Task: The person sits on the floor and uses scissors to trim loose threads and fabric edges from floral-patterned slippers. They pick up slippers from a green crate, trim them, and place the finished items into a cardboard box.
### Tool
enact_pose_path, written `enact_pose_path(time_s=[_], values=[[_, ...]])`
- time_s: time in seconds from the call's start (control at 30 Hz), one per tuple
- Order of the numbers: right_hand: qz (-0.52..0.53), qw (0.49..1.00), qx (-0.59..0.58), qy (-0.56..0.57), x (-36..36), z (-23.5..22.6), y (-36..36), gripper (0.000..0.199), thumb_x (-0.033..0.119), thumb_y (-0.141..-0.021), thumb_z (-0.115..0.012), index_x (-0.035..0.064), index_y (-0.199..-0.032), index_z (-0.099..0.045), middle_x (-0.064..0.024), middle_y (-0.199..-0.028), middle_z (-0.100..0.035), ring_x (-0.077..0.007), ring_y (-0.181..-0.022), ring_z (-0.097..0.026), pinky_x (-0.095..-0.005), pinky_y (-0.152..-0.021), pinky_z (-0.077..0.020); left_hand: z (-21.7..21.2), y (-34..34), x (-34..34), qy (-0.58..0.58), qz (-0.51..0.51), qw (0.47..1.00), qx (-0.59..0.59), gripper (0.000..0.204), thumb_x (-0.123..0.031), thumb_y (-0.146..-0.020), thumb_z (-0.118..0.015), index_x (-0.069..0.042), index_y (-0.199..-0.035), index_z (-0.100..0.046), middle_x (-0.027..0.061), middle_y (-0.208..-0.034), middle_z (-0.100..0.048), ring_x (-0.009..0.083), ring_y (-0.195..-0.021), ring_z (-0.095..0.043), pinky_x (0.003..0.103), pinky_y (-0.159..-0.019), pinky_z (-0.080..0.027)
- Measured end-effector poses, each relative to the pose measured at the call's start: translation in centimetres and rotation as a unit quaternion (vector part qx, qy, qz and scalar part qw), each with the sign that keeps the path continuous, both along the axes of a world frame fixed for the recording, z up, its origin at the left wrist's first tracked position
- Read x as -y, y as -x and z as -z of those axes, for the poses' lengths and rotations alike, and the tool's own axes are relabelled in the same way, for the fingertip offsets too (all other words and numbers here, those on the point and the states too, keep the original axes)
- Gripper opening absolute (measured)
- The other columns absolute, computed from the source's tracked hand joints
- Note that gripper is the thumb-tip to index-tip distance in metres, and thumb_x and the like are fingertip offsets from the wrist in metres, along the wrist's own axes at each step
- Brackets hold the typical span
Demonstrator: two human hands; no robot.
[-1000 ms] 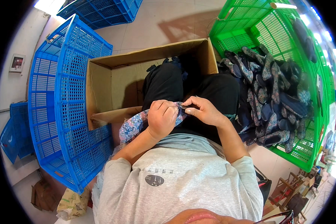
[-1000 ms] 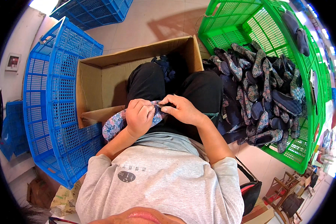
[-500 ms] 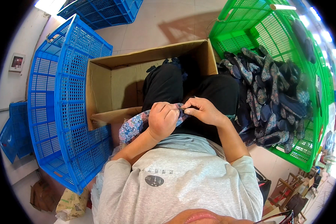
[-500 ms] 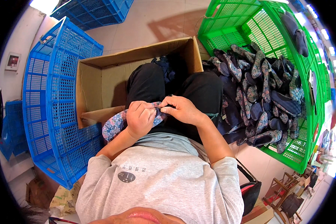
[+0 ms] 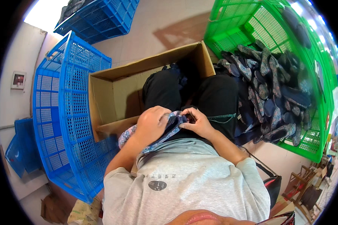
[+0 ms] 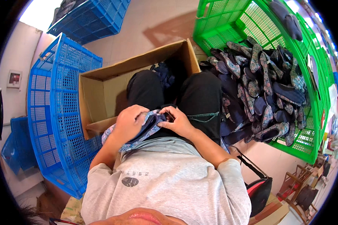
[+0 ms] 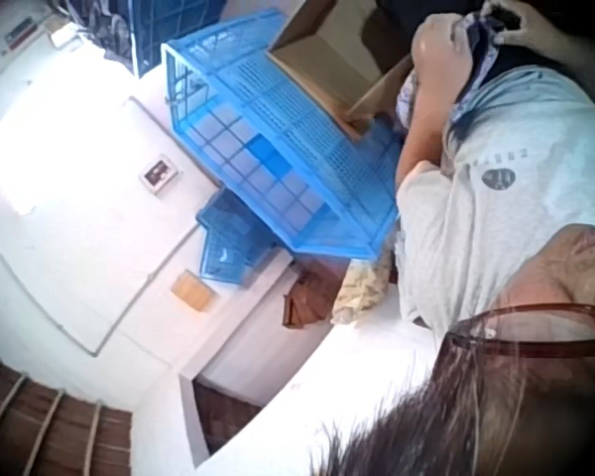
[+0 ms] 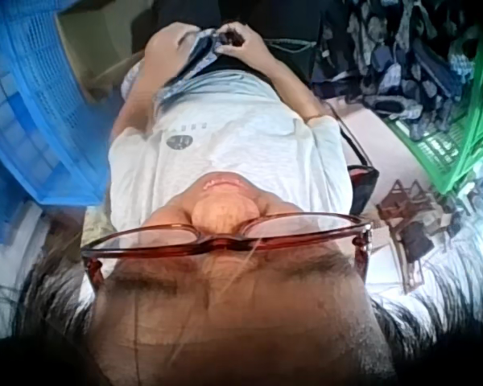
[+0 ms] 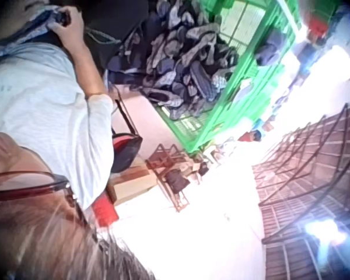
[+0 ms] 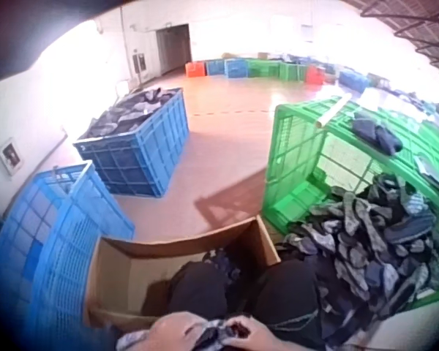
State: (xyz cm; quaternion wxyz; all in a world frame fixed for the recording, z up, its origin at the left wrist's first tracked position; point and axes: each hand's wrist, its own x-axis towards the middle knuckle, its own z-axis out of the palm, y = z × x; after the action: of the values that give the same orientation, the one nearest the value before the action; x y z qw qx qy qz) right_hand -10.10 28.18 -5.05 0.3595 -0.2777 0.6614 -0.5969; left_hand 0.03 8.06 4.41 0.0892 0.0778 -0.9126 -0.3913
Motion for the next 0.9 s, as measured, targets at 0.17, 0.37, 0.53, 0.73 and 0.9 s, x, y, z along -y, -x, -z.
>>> enact_pose_path(time_s=[0.17, 0.37, 0.53, 0.73, 0.9], values=[[-0.01, 0.989, 0.106, 0.102, 0.5, 0.7, -2.1, 0.023, 0.012, -0.089, -0.075, 0.0057, -0.108, -0.064, 0.0027, -0.093, -0.054, -0.0057, -0.08, -0.05, -0.0213, -0.073, -0.0417, 0.5, 2.7, 4.7, 0.116, 0.158, 0.94, 0.278, 0.023, -0.016, -0.092, -0.05, -0.003, -0.093, -0.069, 0.0171, -0.08, -0.069, 0.0386, -0.084, -0.066, 0.044, -0.078, -0.053], [-0.047, 0.991, 0.068, 0.107, 1.0, 0.2, -2.6, 0.018, 0.014, -0.091, -0.072, 0.0046, -0.105, -0.065, -0.0006, -0.093, -0.06, -0.0079, -0.082, -0.054, -0.0242, -0.075, -0.0441, 2.4, 8.7, 4.5, 0.188, 0.142, 0.972, 0.01, 0.043, -0.013, -0.084, -0.063, -0.008, -0.127, -0.059, 0.0217, -0.126, -0.057, 0.0365, -0.117, -0.055, 0.04, -0.101, -0.044], [-0.083, 0.99, 0.05, 0.107, 0.8, 0.9, -2.9, 0.014, 0.016, -0.093, -0.07, 0.0038, -0.097, -0.063, -0.0036, -0.09, -0.063, -0.0111, -0.083, -0.059, -0.0269, -0.075, -0.0472, 1.3, 11.0, 4.2, 0.235, 0.015, 0.969, -0.07, 0.055, -0.011, -0.082, -0.067, -0.011, -0.136, -0.054, 0.0172, -0.14, -0.049, 0.0342, -0.129, -0.047, 0.04, -0.109, -0.038], [-0.062, 0.98, 0.075, 0.171, 2.1, -1.3, -3.2, 0.028, 0.022, -0.088, -0.076, 0.004, -0.105, -0.063, -0.0041, -0.09, -0.063, -0.0141, -0.086, -0.059, -0.0287, -0.076, -0.0481, 2.5, 7.4, 7.2, -0.013, 0.067, 0.991, 0.118, 0.027, -0.011, -0.088, -0.063, -0.003, -0.112, -0.067, 0.012, -0.098, -0.069, 0.0307, -0.092, -0.067, 0.037, -0.085, -0.052], [-0.04, 0.995, -0.079, 0.039, 3.4, -1.3, -3.4, 0.019, 0.015, -0.085, -0.077, 0.0038, -0.094, -0.065, -0.0043, -0.081, -0.064, -0.0133, -0.077, -0.058, -0.0298, -0.069, -0.0463, 3.5, 5.9, 6.7, 0.044, 0.089, 0.992, 0.084, 0.024, -0.01, -0.087, -0.062, -0.002, -0.109, -0.068, 0.0143, -0.101, -0.068, 0.0304, -0.094, -0.066, 0.037, -0.085, -0.052]])
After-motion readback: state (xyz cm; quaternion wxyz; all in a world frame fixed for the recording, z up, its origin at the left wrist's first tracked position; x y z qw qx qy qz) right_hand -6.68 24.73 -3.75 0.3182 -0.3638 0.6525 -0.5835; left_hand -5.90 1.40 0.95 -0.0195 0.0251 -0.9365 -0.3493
